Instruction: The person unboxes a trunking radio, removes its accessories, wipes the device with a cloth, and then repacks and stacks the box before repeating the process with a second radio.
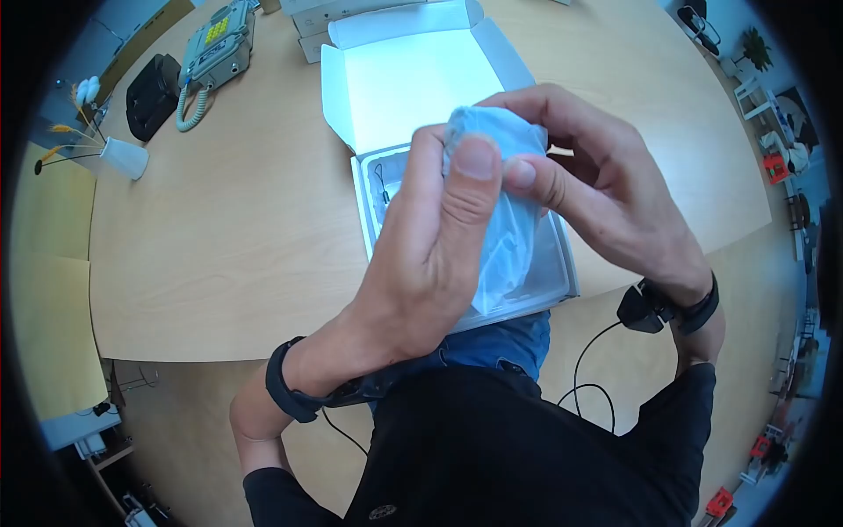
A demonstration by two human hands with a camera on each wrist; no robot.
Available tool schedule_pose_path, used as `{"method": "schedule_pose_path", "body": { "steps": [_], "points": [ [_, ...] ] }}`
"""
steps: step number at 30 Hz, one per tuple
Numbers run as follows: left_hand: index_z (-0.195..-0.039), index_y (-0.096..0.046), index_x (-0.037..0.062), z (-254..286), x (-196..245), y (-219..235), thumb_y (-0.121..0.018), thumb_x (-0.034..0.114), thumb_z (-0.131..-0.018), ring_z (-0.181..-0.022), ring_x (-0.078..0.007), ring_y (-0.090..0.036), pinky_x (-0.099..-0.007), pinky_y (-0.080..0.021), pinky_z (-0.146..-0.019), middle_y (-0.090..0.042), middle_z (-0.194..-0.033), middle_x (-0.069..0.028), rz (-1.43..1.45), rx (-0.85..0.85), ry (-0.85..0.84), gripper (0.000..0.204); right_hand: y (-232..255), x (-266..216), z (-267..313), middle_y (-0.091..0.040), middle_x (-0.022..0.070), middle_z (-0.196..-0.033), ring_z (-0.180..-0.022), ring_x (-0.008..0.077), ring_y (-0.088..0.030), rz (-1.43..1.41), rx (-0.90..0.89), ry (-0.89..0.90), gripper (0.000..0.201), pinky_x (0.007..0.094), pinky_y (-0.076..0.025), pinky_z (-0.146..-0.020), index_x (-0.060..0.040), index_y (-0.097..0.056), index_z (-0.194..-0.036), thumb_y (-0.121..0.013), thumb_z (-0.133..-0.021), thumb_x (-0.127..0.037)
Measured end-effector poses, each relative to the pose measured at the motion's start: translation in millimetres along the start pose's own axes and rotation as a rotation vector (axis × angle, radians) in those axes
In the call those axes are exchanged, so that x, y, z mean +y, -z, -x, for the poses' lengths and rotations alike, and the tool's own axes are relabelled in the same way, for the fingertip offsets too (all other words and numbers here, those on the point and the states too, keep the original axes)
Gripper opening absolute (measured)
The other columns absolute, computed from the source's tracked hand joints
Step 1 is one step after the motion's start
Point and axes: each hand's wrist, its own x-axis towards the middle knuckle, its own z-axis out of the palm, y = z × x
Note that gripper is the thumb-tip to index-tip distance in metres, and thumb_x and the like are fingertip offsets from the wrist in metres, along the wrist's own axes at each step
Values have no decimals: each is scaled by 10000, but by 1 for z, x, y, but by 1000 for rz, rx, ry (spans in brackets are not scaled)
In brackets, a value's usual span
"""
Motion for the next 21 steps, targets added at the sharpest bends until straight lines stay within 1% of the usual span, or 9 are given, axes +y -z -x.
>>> {"method": "schedule_pose_path", "body": {
  "steps": [3,4,5,7,8,9,11,16,21],
  "points": [
    [-1465,-326,-98,3,-10,4,-375,471,-1109,-1124,-232,-610,-335,-469,-980,-624,-1211,-219,-75,10,21,673,-4,7,6,-649,80,-1155,-1092,132,-616,47,3,5,439,316,-530,-936,38,-553,-1359,-654,-1024,-226],
    [-1474,-345,-59,5,-7,2,-277,451,-1125,-1140,-218,-603,-351,-498,-990,-565,-1274,-188,-175,5,7,622,-3,8,7,-652,82,-1145,-1083,134,-621,78,-15,-7,424,317,-529,-942,40,-559,-1352,-647,-1027,-218],
    [-1474,-345,-59,8,-7,3,-277,451,-1125,-1140,-218,-603,-351,-498,-990,-565,-1274,-188,-176,5,8,622,-4,9,9,-655,85,-1136,-1073,137,-625,109,-27,-20,409,317,-528,-948,43,-566,-1345,-639,-1031,-209],
    [-1540,-197,-124,13,-7,8,-460,445,-1090,-1189,-336,-607,-373,-457,-1029,-578,-1285,-315,-434,34,-109,772,-3,12,10,-666,97,-1085,-1009,142,-638,148,-10,-23,369,311,-540,-899,47,-586,-1311,-637,-1026,-182],
    [-1534,-250,-105,16,-17,12,-587,442,-1033,-1189,-394,-588,-429,-462,-1019,-542,-1305,-329,-467,86,-231,815,-3,22,10,-671,113,-977,-852,170,-623,198,60,73,325,318,-515,-774,26,-619,-1245,-652,-1004,-189],
    [-1534,-250,-105,20,-22,18,-587,442,-1033,-1189,-394,-588,-429,-462,-1019,-542,-1305,-329,-465,81,-235,815,-1,29,10,-675,128,-868,-695,198,-607,247,131,169,282,325,-490,-649,5,-652,-1179,-668,-981,-195],
    [-1506,-364,-48,33,-25,25,-689,447,-956,-1263,-360,-518,-453,-435,-1062,-470,-1442,-248,-1026,-60,-506,808,2,31,11,-675,154,-867,-698,236,-617,278,108,82,261,351,-496,-656,10,-650,-1151,-663,-983,-191],
    [-1476,-424,-22,43,-21,16,-851,443,-777,-1215,-415,-513,-480,-457,-1004,-471,-1366,-240,-1228,-122,-394,942,0,31,8,-666,234,-840,-715,397,-648,442,-43,-70,222,449,-502,-655,36,-603,-1048,-637,-990,-175],
    [-1427,-485,-27,41,-18,11,-887,420,-723,-1198,-418,-506,-487,-461,-994,-464,-1323,-247,-1255,-128,-314,926,-13,38,16,-676,168,-851,-712,373,-670,849,-142,-13,181,473,-504,-598,-4,-631,-1009,-652,-959,-177]
  ]
}}
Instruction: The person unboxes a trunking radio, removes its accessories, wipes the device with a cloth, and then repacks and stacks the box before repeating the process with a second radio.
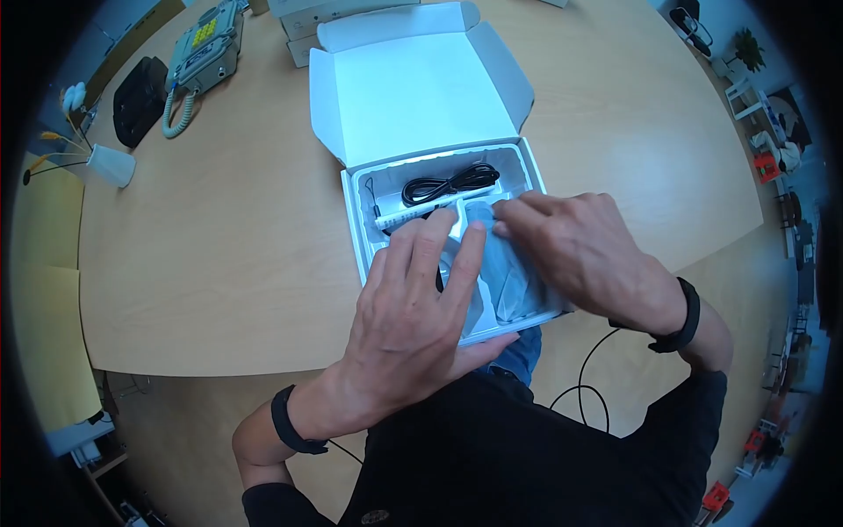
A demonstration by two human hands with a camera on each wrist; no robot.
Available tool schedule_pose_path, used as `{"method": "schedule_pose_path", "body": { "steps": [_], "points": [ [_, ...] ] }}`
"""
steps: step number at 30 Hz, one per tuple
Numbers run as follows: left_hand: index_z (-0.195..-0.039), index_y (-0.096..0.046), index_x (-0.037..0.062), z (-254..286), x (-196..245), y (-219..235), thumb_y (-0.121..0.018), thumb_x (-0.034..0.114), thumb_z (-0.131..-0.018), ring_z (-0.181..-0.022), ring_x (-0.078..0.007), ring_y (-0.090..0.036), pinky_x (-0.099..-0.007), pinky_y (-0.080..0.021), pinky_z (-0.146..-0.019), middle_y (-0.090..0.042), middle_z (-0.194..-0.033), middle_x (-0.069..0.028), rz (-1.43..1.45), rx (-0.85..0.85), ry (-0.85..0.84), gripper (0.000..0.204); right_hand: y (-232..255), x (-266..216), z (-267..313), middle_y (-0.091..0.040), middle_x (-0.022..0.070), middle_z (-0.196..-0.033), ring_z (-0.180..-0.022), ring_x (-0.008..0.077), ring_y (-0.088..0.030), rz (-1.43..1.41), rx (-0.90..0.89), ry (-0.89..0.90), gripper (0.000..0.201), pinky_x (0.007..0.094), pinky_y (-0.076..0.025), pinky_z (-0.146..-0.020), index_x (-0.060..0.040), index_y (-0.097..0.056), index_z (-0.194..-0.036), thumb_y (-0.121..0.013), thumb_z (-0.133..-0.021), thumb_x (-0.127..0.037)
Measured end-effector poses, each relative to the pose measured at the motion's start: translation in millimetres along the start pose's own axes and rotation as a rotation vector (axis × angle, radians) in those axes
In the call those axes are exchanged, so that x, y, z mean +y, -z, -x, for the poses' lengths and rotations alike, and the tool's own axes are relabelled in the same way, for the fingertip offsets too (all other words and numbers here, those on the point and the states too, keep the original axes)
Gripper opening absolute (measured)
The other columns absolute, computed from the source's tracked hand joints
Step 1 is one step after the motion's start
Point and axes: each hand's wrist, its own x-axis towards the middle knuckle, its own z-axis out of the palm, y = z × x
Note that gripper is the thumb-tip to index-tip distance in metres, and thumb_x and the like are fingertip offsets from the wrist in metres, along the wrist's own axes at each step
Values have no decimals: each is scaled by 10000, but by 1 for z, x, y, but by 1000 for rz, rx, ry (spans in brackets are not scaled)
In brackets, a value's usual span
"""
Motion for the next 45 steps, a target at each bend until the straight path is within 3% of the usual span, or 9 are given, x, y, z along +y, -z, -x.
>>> {"method": "schedule_pose_path", "body": {
  "steps": [11,16,22,25,30,31,36,40,45],
  "points": [
    [-1403,-557,16,-1,2,-2,-822,474,-764,-1253,-379,-475,-470,-431,-984,-471,-1502,-154,-153,-122,-69,830,-7,32,4,-568,151,-1295,-1096,286,-556,78,114,200,207,440,-460,-941,-50,-707,-1021,-653,-964,-241],
    [-1404,-555,10,-1,-1,-1,-800,498,-784,-1268,-381,-473,-471,-425,-985,-502,-1472,-165,-160,-113,-74,826,-10,25,18,-509,155,-1497,-1225,315,-543,76,406,202,285,433,-424,-1042,-67,-719,-1161,-659,-971,-271],
    [-1394,-560,6,-1,-2,-1,-794,505,-801,-1281,-390,-482,-487,-419,-1015,-513,-1459,-169,-140,-105,-88,809,-10,31,15,-533,170,-1478,-1320,368,-541,-59,390,204,350,437,-458,-1074,-52,-689,-1250,-701,-948,-227],
    [-1379,-571,6,-2,-5,0,-786,516,-813,-1288,-389,-489,-483,-418,-1029,-519,-1449,-176,-137,-101,-108,792,-2,40,6,-559,180,-1452,-1282,338,-579,-439,606,-24,414,400,-480,-1044,-25,-624,-1347,-677,-983,-215],
    [-1363,-585,9,-6,-11,1,-777,531,-820,-1288,-379,-506,-470,-420,-1038,-533,-1428,-185,-155,-99,-155,777,11,73,-29,-574,252,-1398,-1245,265,-588,-875,398,-372,719,344,-485,-1018,93,-508,-1415,-667,-984,-461],
    [-1361,-588,10,-6,-12,1,-785,525,-815,-1277,-377,-515,-466,-425,-1034,-541,-1411,-187,-151,-80,-191,776,9,74,-36,-631,159,-1271,-1165,167,-619,-898,366,-411,665,296,-510,-966,63,-466,-1467,-621,-1028,-413],
    [-1369,-567,6,-6,-19,11,-775,448,-862,-1234,-349,-546,-422,-457,-990,-552,-1375,-192,-98,44,-237,704,16,82,-56,-640,24,-1018,-844,46,-579,-1085,249,-319,755,187,-501,-818,63,-482,-1454,-682,-973,-483],
    [-1361,-507,-12,-6,-47,38,-695,380,-953,-1058,-233,-567,-353,-480,-835,-549,-1296,-155,175,598,205,596,12,78,-51,-646,75,-1054,-873,87,-578,-997,302,-319,637,218,-495,-809,80,-537,-1387,-684,-955,-365],
    [-1445,-424,-49,-39,-96,65,-641,455,-996,-941,-155,-560,-299,-476,-740,-525,-1303,-143,376,554,564,709,-2,76,-45,-649,95,-1002,-863,129,-588,-990,283,-245,389,291,-506,-809,60,-605,-1231,-628,-889,-125]
  ]
}}
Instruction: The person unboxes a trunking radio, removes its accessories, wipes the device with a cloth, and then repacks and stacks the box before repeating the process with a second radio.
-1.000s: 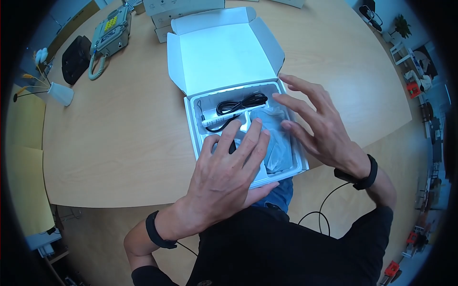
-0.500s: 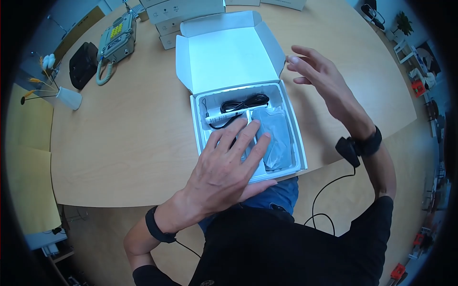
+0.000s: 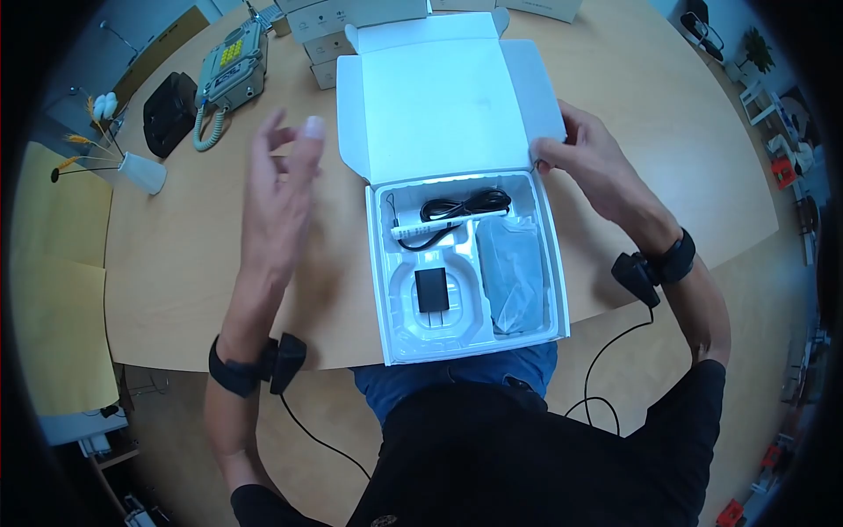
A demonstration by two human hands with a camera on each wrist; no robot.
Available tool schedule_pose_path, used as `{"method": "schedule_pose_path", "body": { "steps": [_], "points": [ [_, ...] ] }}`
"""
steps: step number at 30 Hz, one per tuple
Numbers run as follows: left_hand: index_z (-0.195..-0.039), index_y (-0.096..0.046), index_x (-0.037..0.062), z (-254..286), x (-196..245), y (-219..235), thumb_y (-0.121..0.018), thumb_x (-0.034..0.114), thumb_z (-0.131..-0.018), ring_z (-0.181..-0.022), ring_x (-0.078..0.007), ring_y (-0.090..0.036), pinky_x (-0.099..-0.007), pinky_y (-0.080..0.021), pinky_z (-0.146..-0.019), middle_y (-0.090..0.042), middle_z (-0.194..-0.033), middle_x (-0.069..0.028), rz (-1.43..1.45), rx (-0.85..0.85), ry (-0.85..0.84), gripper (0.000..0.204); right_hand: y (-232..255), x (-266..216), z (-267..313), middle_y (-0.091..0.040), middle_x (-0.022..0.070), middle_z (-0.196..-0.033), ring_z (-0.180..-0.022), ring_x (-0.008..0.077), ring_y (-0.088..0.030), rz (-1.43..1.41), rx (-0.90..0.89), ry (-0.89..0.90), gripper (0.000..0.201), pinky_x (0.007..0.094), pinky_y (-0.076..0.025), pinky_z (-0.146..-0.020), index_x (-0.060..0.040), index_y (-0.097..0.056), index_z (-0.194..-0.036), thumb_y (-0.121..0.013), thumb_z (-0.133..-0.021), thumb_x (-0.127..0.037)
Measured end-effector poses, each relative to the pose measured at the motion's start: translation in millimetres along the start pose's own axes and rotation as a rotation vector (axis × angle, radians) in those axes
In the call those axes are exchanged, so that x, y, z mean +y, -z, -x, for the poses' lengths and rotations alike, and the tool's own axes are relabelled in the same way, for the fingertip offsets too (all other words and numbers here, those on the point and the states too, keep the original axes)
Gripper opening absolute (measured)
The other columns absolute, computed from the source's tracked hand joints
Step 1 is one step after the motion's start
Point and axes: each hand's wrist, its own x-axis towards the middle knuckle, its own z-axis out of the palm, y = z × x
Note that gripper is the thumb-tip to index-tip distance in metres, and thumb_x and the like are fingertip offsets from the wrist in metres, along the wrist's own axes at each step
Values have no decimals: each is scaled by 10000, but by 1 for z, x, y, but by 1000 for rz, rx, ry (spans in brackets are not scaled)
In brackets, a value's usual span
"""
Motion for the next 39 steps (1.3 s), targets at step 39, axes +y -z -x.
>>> {"method": "schedule_pose_path", "body": {
  "steps": [39],
  "points": [
    [-1037,-602,-84,-18,11,-17,-525,348,-1069,-642,-242,-569,-420,-475,-650,-581,-703,-131,-230,-283,-61,440,8,-28,1,-709,125,-915,-899,194,-676,541,134,362,368,360,-526,-837,4,-655,-1191,-627,-1028,-324]
  ]
}}
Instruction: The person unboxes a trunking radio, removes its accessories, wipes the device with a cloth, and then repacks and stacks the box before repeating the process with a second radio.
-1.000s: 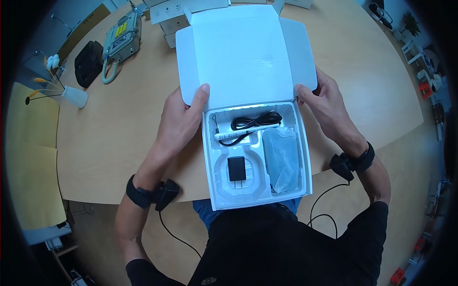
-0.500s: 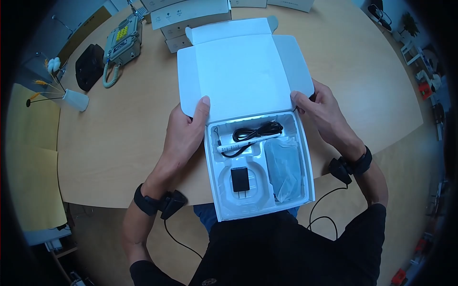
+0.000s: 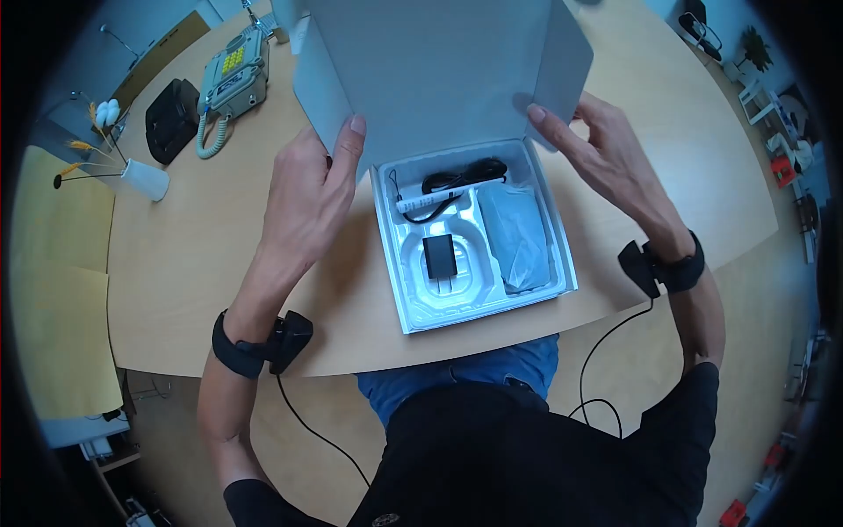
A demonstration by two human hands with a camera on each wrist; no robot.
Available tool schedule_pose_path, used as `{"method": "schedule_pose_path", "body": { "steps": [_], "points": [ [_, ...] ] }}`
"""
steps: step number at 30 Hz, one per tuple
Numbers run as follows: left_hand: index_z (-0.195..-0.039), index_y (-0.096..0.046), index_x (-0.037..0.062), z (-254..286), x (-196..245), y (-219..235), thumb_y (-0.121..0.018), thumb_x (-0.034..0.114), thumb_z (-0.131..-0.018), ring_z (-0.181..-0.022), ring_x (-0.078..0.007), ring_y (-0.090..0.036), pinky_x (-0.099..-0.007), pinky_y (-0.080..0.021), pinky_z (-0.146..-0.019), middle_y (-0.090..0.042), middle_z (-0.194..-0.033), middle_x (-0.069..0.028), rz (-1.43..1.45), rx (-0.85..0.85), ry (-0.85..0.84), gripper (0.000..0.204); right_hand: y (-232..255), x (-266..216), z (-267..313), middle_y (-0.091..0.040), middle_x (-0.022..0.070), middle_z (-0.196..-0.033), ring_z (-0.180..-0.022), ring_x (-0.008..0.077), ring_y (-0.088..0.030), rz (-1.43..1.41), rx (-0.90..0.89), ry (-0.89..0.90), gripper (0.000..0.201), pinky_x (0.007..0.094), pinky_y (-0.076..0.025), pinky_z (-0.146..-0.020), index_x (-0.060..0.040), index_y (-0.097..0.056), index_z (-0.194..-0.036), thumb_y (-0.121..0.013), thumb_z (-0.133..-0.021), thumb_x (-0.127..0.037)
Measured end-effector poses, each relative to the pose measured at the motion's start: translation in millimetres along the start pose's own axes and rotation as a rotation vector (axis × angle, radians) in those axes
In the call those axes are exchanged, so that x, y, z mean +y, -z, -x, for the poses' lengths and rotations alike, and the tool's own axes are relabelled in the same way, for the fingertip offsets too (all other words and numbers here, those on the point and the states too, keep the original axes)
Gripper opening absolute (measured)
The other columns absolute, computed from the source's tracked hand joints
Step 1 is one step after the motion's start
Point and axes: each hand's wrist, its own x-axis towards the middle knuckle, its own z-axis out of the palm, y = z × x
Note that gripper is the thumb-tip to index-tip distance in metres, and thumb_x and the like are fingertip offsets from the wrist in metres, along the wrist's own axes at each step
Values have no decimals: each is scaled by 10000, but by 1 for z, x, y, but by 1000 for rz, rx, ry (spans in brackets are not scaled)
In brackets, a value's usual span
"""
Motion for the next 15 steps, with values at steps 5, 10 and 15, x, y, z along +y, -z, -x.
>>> {"method": "schedule_pose_path", "body": {
  "steps": [5,10,15],
  "points": [
    [-997,-544,-92,9,3,1,-480,308,-1077,-628,-284,-497,-455,-420,-646,-525,-703,-176,-51,-13,-89,412,17,-14,4,-714,108,-872,-728,138,-674,-26,101,95,425,271,-525,-644,11,-617,-1283,-644,-1009,-313],
    [-1052,-526,-77,5,8,4,-464,250,-1066,-701,-275,-497,-440,-435,-716,-539,-756,-172,8,-141,-48,333,29,-26,1,-679,108,-835,-702,144,-659,-132,37,-19,464,288,-525,-618,1,-547,-1350,-629,-984,-272],
    [-1119,-522,-59,13,15,12,-476,194,-1041,-786,-275,-525,-428,-460,-781,-561,-846,-170,21,-253,-82,269,31,-37,0,-628,144,-820,-650,271,-635,144,-59,115,454,377,-518,-603,-1,-483,-1349,-607,-966,-209]
  ]
}}
